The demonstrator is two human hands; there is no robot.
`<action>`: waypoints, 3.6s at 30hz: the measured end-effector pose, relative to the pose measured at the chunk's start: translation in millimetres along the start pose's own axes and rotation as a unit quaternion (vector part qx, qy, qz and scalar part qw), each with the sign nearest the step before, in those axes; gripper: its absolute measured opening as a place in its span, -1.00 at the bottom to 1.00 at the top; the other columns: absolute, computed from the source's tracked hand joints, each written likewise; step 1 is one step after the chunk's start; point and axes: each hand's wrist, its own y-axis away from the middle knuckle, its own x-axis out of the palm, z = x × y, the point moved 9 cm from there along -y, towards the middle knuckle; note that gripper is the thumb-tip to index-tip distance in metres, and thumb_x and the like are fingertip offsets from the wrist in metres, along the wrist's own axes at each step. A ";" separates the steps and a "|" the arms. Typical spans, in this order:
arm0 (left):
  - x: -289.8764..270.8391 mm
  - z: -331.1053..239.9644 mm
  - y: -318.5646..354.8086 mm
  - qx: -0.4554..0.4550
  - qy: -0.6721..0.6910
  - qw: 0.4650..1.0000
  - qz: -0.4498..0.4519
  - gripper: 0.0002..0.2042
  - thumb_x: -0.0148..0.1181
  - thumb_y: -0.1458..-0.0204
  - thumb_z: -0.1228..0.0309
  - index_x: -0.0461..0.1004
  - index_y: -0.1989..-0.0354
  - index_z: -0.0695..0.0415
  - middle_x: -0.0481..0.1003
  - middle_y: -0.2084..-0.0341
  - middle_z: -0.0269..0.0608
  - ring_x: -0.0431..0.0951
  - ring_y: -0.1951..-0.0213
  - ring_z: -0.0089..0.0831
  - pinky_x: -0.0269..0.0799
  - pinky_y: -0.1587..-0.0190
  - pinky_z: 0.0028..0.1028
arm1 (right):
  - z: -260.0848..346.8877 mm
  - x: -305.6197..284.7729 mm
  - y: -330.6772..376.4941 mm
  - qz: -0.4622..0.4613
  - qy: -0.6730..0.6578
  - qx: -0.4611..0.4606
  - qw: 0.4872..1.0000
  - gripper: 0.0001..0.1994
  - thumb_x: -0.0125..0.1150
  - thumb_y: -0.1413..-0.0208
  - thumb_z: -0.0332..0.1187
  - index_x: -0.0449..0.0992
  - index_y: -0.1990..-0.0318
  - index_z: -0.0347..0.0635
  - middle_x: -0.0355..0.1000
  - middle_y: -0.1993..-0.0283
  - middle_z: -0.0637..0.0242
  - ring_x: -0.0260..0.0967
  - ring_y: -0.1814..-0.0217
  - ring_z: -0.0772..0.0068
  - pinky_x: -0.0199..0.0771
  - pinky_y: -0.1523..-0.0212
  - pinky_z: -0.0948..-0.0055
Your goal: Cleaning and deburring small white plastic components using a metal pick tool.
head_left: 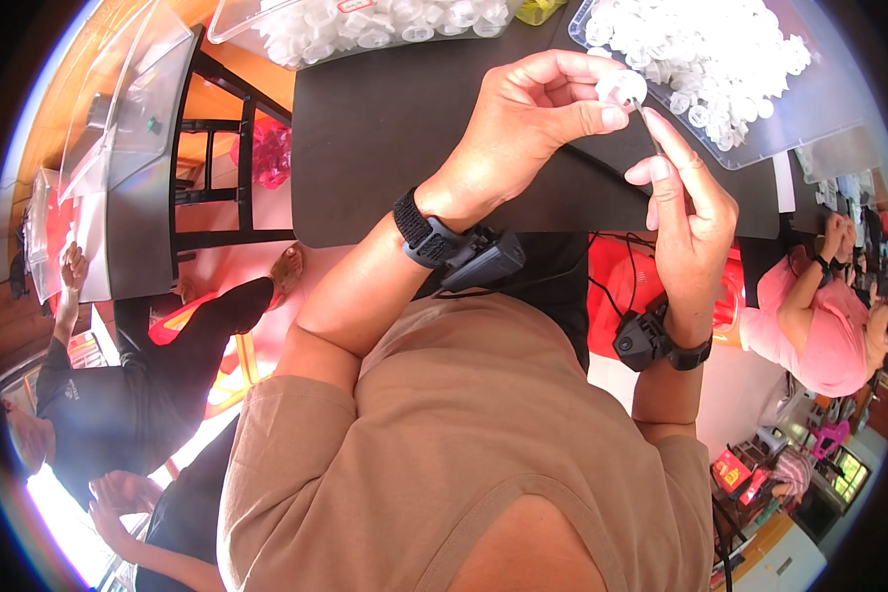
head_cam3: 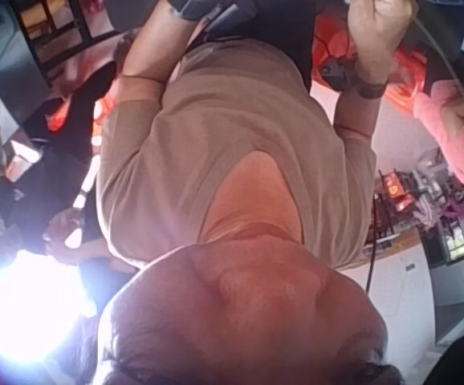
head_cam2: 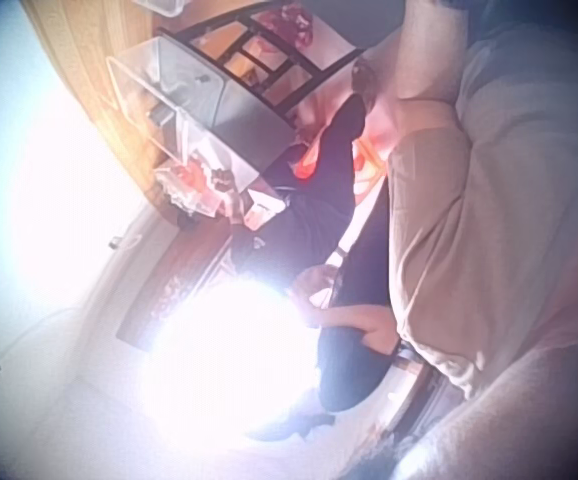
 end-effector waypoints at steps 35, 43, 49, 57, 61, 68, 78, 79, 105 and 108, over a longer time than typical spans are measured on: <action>8.4 -2.9 -4.2 -0.015 0.043 0.999 0.010 -0.67 0.23 -0.02 0.60 0.43 0.00 0.24 0.53 0.16 -0.11 0.55 0.10 -0.38 0.49 0.01 -0.44 | 25.3 -5.3 -1.8 -0.018 0.097 -0.037 0.994 -0.69 -0.05 -0.26 -0.47 0.45 -0.13 -0.16 0.37 0.53 0.48 0.04 0.65 0.82 0.08 0.65 0.72; 7.2 -5.6 -4.8 0.003 0.024 1.000 -0.001 -0.68 0.24 0.00 0.61 0.44 0.02 0.25 0.53 0.17 -0.11 0.55 0.11 -0.39 0.50 0.01 -0.44 | 31.2 -5.2 -4.5 -0.010 0.113 -0.049 0.992 -0.68 -0.06 -0.25 -0.49 0.45 -0.13 -0.16 0.35 0.56 0.47 0.08 0.64 0.78 0.11 0.61 0.70; 8.8 -10.6 -5.0 0.032 -0.022 0.999 0.011 -0.69 0.26 0.03 0.64 0.47 0.07 0.29 0.55 0.20 -0.12 0.56 0.13 -0.43 0.50 0.01 -0.46 | 41.9 -5.0 -10.5 0.021 0.159 -0.074 0.984 -0.65 -0.07 -0.20 -0.53 0.46 -0.12 -0.16 0.33 0.56 0.35 0.21 0.55 0.65 0.29 0.46 0.62; 5.1 -6.0 -5.1 0.003 -0.069 0.997 0.022 -0.69 0.24 0.03 0.67 0.48 0.06 0.29 0.55 0.20 -0.16 0.56 0.13 -0.45 0.49 -0.01 -0.45 | 47.8 -9.6 -27.4 0.133 0.215 -0.059 0.966 -0.62 -0.05 -0.06 -0.58 0.48 -0.06 -0.18 0.34 0.53 0.14 0.30 0.56 0.33 0.36 0.45 0.44; 2.3 -3.0 -3.5 0.017 -0.121 0.992 0.024 -0.71 0.25 0.04 0.67 0.50 0.09 0.28 0.56 0.21 -0.18 0.55 0.14 -0.47 0.49 -0.01 -0.47 | 50.0 -3.7 -28.8 0.161 0.304 -0.116 0.932 -0.63 0.00 0.00 -0.57 0.51 0.01 -0.16 0.44 0.44 -0.01 0.40 0.49 0.02 0.41 0.42 0.26; -4.7 0.7 -5.8 0.004 -0.107 0.994 0.024 -0.75 0.23 -0.01 0.62 0.50 0.10 0.26 0.55 0.22 -0.21 0.54 0.15 -0.50 0.49 0.00 -0.46 | 44.5 1.8 -33.9 0.191 0.302 -0.124 0.926 -0.62 -0.07 -0.05 -0.57 0.47 -0.04 -0.24 0.22 0.56 0.14 0.18 0.59 0.29 0.30 0.47 0.43; 0.0 6.2 -9.3 -0.043 0.053 0.997 0.022 -0.69 0.20 -0.05 0.57 0.44 0.00 0.19 0.52 0.11 -0.19 0.54 0.09 -0.44 0.48 -0.02 -0.44 | 48.9 -23.9 -27.2 0.031 0.196 -0.110 0.974 -0.59 -0.01 -0.01 -0.67 0.54 -0.01 -0.13 0.27 0.57 0.27 0.25 0.57 0.49 0.34 0.45 0.52; 1.1 7.1 -9.8 -0.047 0.062 0.997 0.023 -0.69 0.20 -0.05 0.56 0.44 0.00 0.18 0.52 0.10 -0.19 0.54 0.09 -0.45 0.48 -0.02 -0.44 | 47.2 -23.3 -26.6 0.032 0.191 -0.100 0.976 -0.60 0.00 -0.01 -0.68 0.54 0.00 -0.14 0.28 0.56 0.26 0.26 0.56 0.49 0.34 0.45 0.51; -0.6 17.4 -8.7 -0.060 0.051 0.997 0.015 -0.69 0.20 -0.05 0.58 0.43 0.00 0.18 0.53 0.13 -0.19 0.54 0.10 -0.44 0.50 0.00 -0.46 | 46.9 -14.2 -22.8 0.050 0.294 -0.107 0.949 -0.62 0.11 0.00 -0.61 0.55 0.02 -0.01 0.29 0.52 0.16 0.30 0.56 0.16 0.32 0.50 0.33; 0.0 16.5 -8.0 -0.056 0.051 0.997 0.011 -0.70 0.21 -0.05 0.58 0.44 0.01 0.18 0.53 0.16 -0.21 0.55 0.12 -0.44 0.50 0.02 -0.47 | 48.1 -14.0 -22.0 0.049 0.304 -0.113 0.945 -0.63 0.12 -0.01 -0.60 0.55 0.02 -0.01 0.29 0.52 0.16 0.29 0.56 0.15 0.31 0.51 0.32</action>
